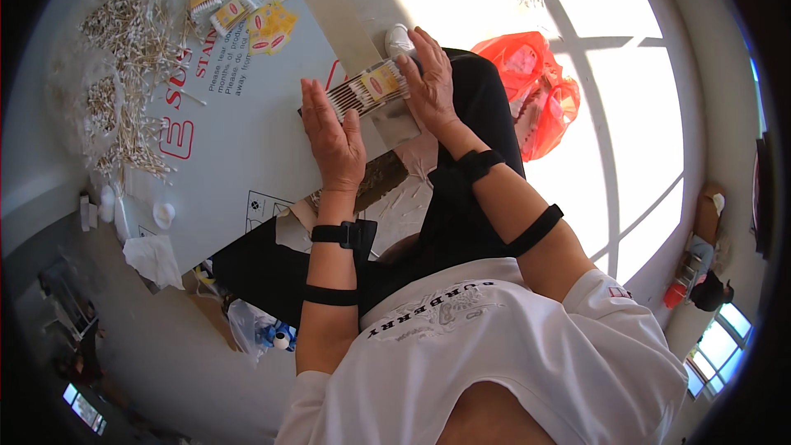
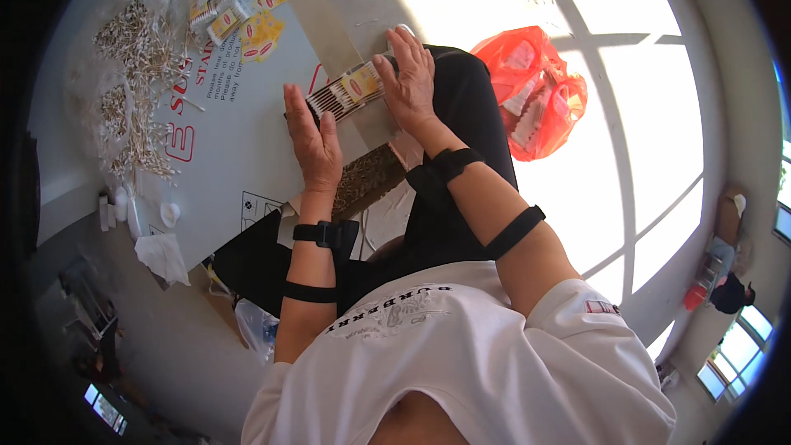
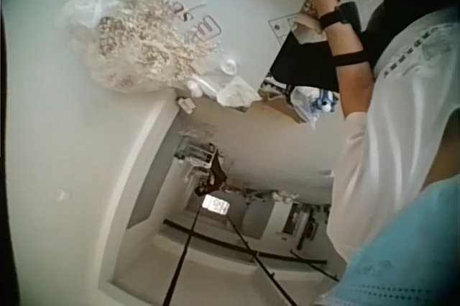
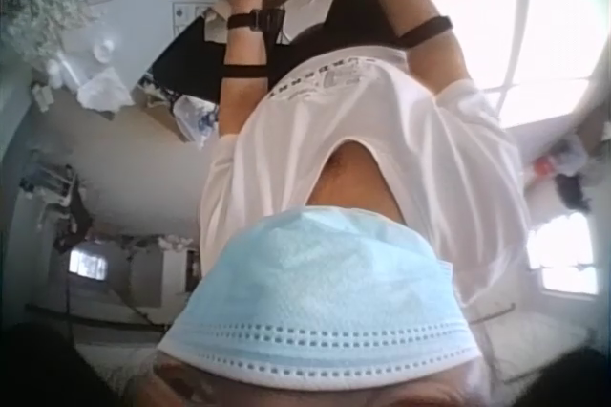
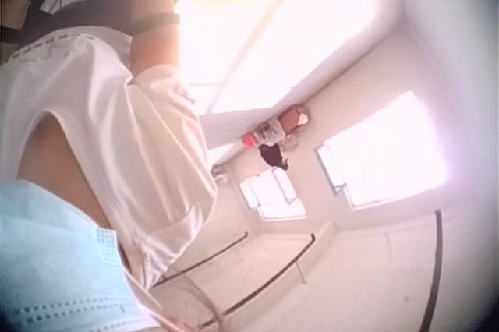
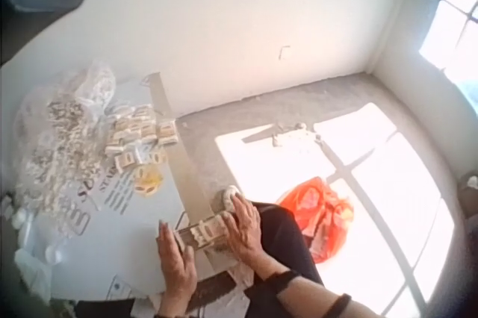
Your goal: Packaging cotton swabs into small plastic bags.
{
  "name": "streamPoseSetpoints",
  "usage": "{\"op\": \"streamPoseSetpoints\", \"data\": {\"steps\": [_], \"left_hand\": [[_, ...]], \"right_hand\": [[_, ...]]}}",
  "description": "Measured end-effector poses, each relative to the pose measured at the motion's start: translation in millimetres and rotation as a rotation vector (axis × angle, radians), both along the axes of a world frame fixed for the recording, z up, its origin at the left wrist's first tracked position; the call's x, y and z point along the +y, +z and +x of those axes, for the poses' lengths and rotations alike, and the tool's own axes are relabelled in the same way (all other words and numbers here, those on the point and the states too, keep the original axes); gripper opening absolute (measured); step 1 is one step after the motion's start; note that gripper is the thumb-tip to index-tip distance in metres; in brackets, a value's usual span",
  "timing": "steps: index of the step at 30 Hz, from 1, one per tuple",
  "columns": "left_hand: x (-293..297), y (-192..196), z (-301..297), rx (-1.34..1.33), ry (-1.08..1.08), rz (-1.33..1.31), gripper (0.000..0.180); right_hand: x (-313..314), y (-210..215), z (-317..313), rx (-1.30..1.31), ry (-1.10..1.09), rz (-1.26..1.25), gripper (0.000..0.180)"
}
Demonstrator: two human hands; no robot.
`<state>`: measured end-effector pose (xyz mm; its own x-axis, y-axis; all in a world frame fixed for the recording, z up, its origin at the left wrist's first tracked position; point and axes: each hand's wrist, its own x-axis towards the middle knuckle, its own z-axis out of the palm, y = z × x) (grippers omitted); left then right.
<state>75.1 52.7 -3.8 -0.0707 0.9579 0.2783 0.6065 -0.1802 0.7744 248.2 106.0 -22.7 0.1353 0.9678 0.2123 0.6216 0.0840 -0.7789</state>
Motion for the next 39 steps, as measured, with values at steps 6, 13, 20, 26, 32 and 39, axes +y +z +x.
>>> {"op": "streamPoseSetpoints", "data": {"steps": [6,13,20,26,32,39], "left_hand": [[20,-7,10,-0.433,0.094,0.07,0.051],[23,-4,24,-0.659,0.101,0.02,0.053],[25,0,28,-0.621,0.131,0.014,0.061],[29,0,36,-0.741,0.116,0.049,0.066],[31,-1,41,-0.743,0.122,0.071,0.065],[30,-2,36,-0.73,0.132,0.069,0.067]], "right_hand": [[21,-22,1,1.46,-0.075,-0.58,0.033],[16,-14,-11,1.482,-0.115,-0.536,0.02],[14,-13,-13,1.378,-0.092,-0.53,0.024],[12,-12,-14,1.354,-0.096,-0.519,0.025],[10,-12,-17,1.303,-0.125,-0.455,0.023],[9,-5,-13,1.506,-0.216,-0.462,0.014]]}}
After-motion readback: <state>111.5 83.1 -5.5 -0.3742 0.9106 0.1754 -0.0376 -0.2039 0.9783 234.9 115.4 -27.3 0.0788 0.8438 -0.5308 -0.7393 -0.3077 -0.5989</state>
